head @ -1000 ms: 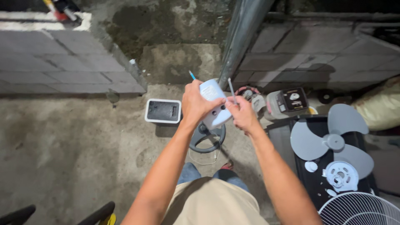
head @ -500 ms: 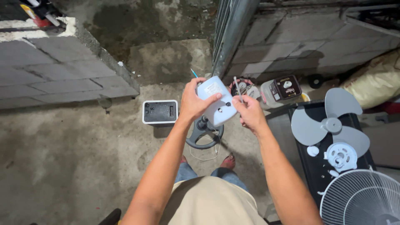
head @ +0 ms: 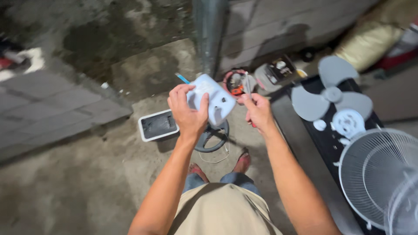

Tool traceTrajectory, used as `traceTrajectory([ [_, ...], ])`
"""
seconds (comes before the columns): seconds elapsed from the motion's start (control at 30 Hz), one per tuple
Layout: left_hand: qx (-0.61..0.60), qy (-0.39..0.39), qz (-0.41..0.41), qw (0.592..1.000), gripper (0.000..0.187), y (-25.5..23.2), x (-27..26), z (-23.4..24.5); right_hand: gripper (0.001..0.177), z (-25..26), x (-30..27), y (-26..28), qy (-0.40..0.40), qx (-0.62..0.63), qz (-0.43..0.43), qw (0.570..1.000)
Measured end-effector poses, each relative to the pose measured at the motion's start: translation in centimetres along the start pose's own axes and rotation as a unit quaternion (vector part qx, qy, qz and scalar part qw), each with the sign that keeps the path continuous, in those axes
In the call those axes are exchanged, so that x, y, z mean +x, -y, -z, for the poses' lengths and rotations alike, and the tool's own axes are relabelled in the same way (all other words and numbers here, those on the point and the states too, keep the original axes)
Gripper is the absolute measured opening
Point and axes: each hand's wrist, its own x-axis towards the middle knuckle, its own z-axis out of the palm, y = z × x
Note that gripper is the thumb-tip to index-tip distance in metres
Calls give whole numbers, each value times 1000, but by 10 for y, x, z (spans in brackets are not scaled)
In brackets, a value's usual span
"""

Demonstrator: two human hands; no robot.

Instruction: The person uses a screwdriver to remove screws from the back of a standing fan's motor housing. They then attach a control knob and a circular plastic component to the motor housing.

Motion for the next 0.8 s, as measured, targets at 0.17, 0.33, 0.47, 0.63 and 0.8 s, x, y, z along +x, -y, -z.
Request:
traceTrajectory([
  [0.17,-100,63,-63,991,19,-50,-2,-13,38,34,-25,-14,-60,7,-31,998],
  [0.33,-154,102,-89,979,15,-91,-19,-65,38,95,-48,-26,-132,-4,-68,989],
  [0.47,-145,157,-82,973,15,-109,-48,-116,35,155,-61,-52,-205,-14,-82,975],
  [0.63,-141,247,-45,958,17,-125,-97,-181,31,239,-75,-109,-307,-205,-53,928],
  [0.8,-120,339,-13,933,17,-134,-146,-237,41,296,-67,-171,-349,-348,-8,870],
])
